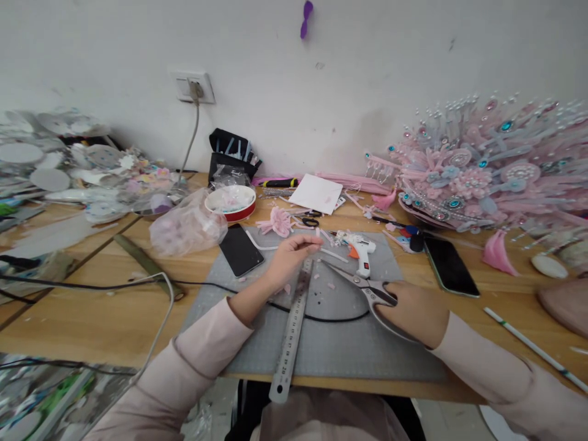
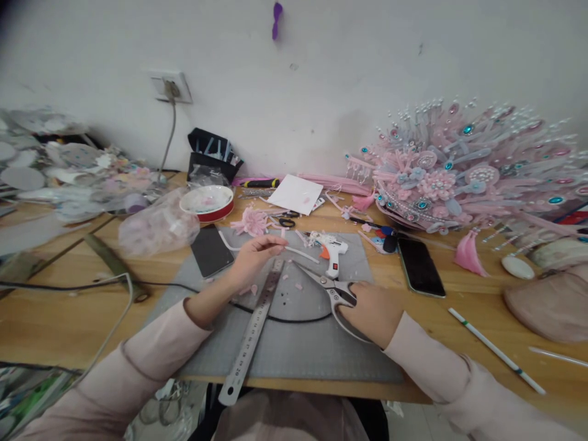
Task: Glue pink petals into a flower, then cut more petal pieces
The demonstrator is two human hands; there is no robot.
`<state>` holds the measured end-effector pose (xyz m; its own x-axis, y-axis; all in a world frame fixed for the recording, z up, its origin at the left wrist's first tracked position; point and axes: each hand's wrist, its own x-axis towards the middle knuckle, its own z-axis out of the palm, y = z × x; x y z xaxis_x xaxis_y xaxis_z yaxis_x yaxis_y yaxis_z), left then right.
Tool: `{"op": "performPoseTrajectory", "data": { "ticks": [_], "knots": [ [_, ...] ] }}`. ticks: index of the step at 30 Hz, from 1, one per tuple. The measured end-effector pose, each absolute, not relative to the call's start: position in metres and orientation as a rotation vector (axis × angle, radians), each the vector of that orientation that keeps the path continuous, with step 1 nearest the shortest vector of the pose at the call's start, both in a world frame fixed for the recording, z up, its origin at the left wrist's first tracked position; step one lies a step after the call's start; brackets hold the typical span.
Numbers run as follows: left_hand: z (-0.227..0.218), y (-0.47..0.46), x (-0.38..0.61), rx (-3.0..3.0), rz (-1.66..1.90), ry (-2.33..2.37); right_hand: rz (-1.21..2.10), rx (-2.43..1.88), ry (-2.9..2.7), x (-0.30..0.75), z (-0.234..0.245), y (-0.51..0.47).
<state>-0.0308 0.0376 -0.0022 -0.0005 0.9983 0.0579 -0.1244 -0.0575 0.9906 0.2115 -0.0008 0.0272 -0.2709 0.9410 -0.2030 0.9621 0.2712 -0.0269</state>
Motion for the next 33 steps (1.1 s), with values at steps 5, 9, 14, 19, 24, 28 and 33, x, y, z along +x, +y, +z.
{"op": "performPoseTrajectory", "data": {
  "ticks": [5,9,14,19,24,28,33],
  "knots": [
    [0.004,0.034,-0.029,1.16,1.247,1.086,-0.126,1.774,2.413,0.202,0.021,0.0],
    [0.007,0.031,-0.026,1.177,1.211,1.049,-0.058,1.732,2.391,0.195,0.033,-0.004],
    [0.004,0.028,-0.022,1.208,1.195,0.988,-0.125,1.635,2.549,0.19,0.057,-0.02],
    [-0.002,0.026,-0.02,1.242,1.171,0.95,-0.167,1.727,2.625,0.188,0.059,-0.019],
    [0.002,0.021,-0.019,1.248,1.069,0.865,-0.409,1.741,3.142,0.172,0.041,0.015],
    [0.005,0.017,-0.017,1.198,1.042,0.69,-1.018,1.452,3.347,0.157,0.025,0.034],
    [0.004,0.015,-0.014,1.129,0.977,0.685,-1.444,1.598,3.207,0.154,0.018,0.032]
  ]
}}
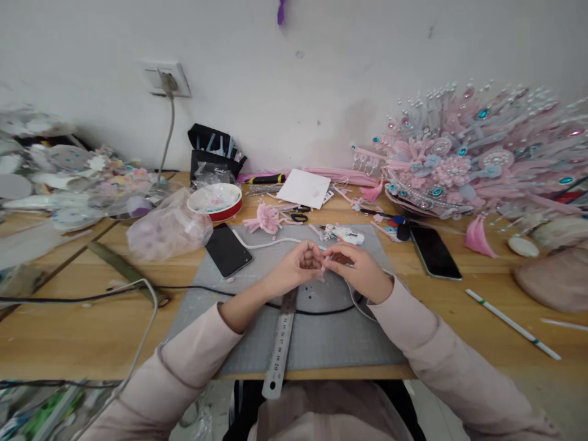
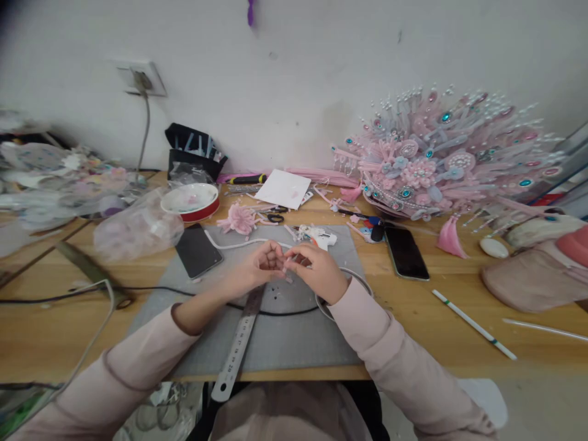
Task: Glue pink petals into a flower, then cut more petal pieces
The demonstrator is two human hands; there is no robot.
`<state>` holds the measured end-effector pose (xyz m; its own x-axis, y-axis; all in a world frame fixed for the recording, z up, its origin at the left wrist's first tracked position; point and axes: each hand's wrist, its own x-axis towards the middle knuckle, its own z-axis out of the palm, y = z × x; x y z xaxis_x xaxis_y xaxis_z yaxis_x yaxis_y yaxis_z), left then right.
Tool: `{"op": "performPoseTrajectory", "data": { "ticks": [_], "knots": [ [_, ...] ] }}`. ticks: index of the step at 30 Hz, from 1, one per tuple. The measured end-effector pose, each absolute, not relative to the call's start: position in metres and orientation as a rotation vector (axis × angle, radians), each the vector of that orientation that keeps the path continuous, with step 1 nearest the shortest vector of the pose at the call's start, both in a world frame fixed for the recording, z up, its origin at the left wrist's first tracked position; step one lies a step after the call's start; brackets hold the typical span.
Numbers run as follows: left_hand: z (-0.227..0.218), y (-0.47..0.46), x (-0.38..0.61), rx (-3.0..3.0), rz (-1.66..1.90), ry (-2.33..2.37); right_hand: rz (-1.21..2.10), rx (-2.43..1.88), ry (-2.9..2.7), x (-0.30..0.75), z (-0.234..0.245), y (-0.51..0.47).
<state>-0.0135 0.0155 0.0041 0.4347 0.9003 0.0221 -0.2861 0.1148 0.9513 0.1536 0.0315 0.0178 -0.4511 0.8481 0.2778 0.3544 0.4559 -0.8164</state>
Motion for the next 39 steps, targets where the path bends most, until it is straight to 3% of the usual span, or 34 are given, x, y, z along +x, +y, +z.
{"op": "performPoseTrajectory", "data": {
  "ticks": [8,14,22,33,39],
  "knots": [
    [0.003,0.018,-0.012,0.896,1.123,0.785,1.147,-1.08,-1.611,0.155,0.012,0.027],
    [0.001,0.012,-0.003,0.454,1.153,0.632,0.652,-0.914,-1.816,0.154,0.01,0.018],
    [0.002,0.006,-0.001,0.593,1.015,0.509,0.266,-0.533,-2.123,0.152,0.001,0.017],
    [0.011,-0.001,-0.005,0.649,0.936,0.594,0.578,-0.43,-1.97,0.15,0.002,0.017],
    [0.009,-0.003,-0.002,0.66,1.004,0.581,0.439,-0.397,-1.991,0.149,0.001,0.018]
  ]
}}
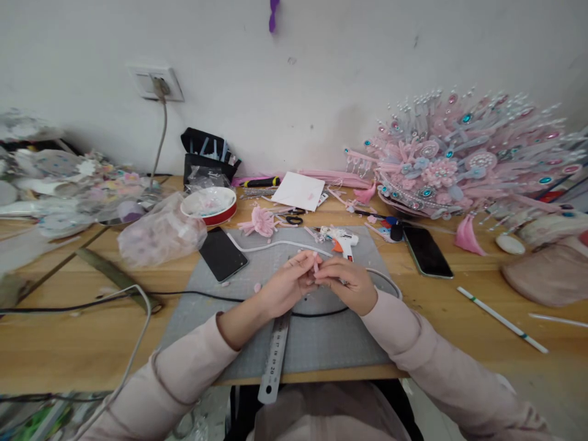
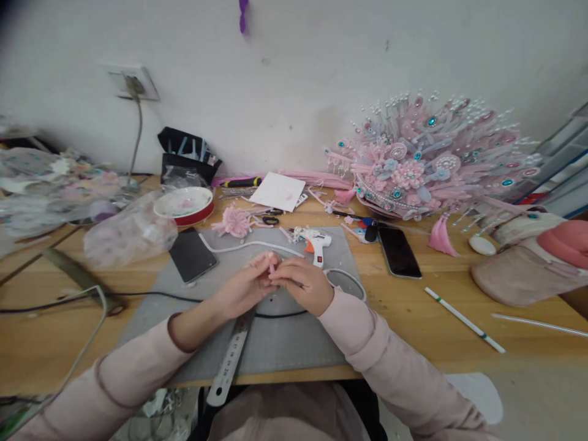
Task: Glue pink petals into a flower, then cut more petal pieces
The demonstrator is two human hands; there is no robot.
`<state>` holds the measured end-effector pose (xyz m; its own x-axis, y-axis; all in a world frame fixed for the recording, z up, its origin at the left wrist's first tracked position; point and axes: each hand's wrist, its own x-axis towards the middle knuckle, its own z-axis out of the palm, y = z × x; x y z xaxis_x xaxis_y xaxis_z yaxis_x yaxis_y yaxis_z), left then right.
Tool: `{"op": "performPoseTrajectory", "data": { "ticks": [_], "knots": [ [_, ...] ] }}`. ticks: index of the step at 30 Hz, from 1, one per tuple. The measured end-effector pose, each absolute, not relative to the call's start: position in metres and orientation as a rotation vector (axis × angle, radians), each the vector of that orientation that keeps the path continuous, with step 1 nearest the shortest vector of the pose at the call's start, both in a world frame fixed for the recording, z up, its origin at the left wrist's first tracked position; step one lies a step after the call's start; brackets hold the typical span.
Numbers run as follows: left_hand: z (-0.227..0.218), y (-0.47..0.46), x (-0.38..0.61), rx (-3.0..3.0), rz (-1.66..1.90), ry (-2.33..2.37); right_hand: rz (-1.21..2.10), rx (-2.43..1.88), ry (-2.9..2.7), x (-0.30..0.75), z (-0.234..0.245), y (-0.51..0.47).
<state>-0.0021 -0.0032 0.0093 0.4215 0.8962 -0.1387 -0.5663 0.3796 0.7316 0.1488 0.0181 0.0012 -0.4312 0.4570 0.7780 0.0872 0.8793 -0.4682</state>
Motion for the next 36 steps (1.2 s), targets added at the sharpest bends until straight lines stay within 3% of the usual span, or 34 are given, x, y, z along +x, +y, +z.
{"op": "performPoseTrajectory", "data": {
  "ticks": [8,21,36],
  "knots": [
    [0.0053,-0.0031,-0.0017,0.639,0.968,0.505,0.513,-0.433,-1.931,0.1494,0.0016,0.015],
    [0.0112,-0.001,-0.0084,0.639,0.793,0.469,1.32,-0.625,-1.554,0.1455,0.0085,0.0171],
    [0.0085,0.003,-0.0103,0.54,0.731,0.534,1.542,-0.705,-1.412,0.1424,0.0045,0.0158]
  ]
}}
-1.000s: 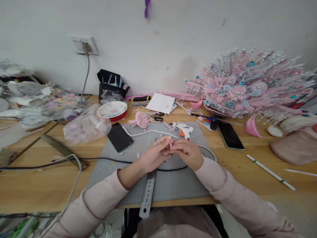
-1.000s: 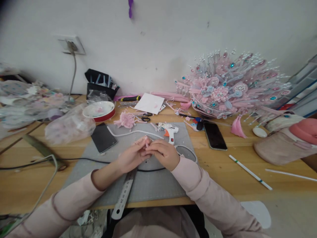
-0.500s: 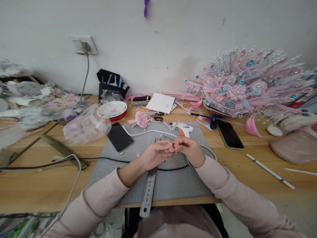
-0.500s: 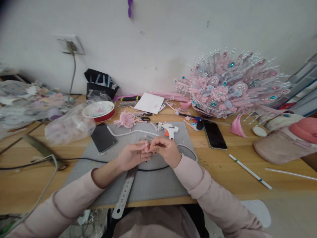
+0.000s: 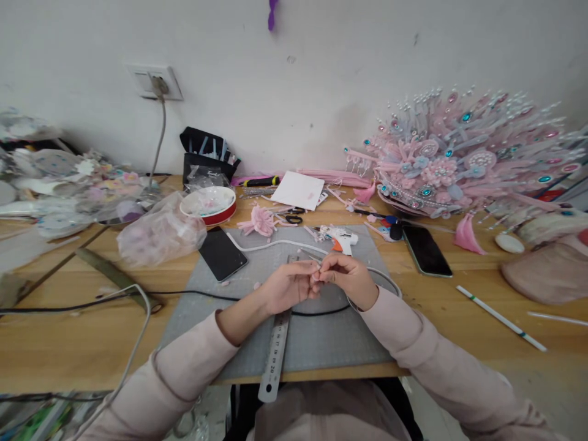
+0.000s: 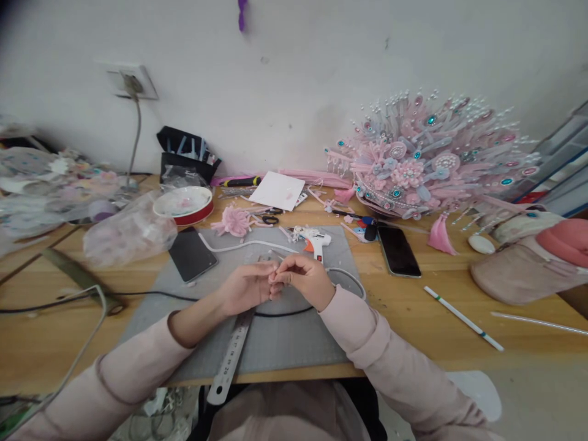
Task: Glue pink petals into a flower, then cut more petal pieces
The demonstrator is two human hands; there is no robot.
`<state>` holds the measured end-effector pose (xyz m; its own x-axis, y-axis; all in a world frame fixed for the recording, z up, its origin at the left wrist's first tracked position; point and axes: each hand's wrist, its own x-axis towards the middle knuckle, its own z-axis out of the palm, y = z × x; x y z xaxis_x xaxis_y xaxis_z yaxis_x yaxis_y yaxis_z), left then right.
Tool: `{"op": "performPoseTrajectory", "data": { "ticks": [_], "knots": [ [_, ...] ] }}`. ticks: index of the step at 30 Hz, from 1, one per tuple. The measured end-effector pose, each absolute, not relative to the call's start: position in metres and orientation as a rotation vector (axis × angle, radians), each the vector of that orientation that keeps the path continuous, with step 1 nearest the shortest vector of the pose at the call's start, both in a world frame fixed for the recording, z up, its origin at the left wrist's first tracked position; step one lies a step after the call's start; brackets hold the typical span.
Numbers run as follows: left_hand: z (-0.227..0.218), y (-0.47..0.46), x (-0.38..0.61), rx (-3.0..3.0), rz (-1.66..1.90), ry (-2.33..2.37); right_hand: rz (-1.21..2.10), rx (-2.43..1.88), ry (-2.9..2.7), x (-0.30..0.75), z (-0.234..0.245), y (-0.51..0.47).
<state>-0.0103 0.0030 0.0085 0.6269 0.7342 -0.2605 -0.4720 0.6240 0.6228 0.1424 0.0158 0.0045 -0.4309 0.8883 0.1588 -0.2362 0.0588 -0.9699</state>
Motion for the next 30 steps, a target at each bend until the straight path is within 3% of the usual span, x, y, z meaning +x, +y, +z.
{"op": "performPoseTrajectory", "data": {
  "ticks": [30],
  "knots": [
    [0.0122,-0.0019,-0.0057,0.6,0.814,0.516,1.47,-0.781,-1.541,0.1479,0.0123,0.0174]
  ]
}}
